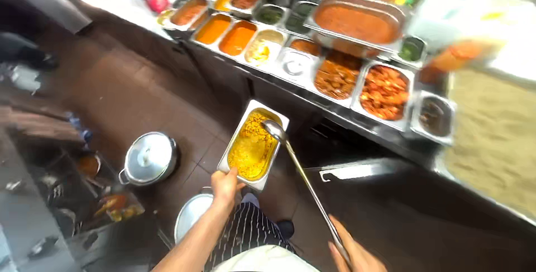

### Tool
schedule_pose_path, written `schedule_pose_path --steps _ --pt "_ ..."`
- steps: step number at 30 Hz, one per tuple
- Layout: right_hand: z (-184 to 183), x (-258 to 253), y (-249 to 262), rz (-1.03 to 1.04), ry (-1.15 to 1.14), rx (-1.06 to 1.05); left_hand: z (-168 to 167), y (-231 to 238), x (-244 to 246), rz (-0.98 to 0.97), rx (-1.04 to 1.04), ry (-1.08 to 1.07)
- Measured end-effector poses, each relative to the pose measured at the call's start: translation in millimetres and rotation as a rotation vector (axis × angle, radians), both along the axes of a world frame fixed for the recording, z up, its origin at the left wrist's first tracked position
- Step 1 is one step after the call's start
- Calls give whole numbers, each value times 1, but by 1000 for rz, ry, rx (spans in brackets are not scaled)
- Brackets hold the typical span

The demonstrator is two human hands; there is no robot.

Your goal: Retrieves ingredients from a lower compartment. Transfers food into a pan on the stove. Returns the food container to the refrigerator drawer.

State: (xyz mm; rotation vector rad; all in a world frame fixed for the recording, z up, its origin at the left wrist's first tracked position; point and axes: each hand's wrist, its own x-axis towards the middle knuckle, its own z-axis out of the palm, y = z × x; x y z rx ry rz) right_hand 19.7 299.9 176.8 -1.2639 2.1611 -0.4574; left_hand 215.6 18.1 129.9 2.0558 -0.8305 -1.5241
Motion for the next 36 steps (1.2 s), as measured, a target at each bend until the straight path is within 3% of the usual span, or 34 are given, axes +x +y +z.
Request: schedule_pose_path --steps 2,4,8,16,19,23,27,31,36 --pt "17 15 -79 181 277 148 10 -17 26 122 -9 56" --pt "31 43 -144 311 389 246 18 -38 55 246 -42 97" --pt "64 92 -229 602 170 507 28 -70 120 501 -100 115" --pt "103 186 -364 1152 -22 636 47 -86 262 823 -81 -61" --pt "103 207 -417 1168 -335 830 45 -85 290 899 -36 -120" --pt "72 234 -465 1117 -753 1045 37 -86 323 957 41 -252" --pt "52 259 -510 1099 -1030 1248 43 -86 341 1162 10 -234" --pt "63 295 -553 1180 -1061 1300 65 -89 357 1403 -121 -138" --pt "105 353 -583 1290 -966 1252 109 -74 377 1620 -233 -77"
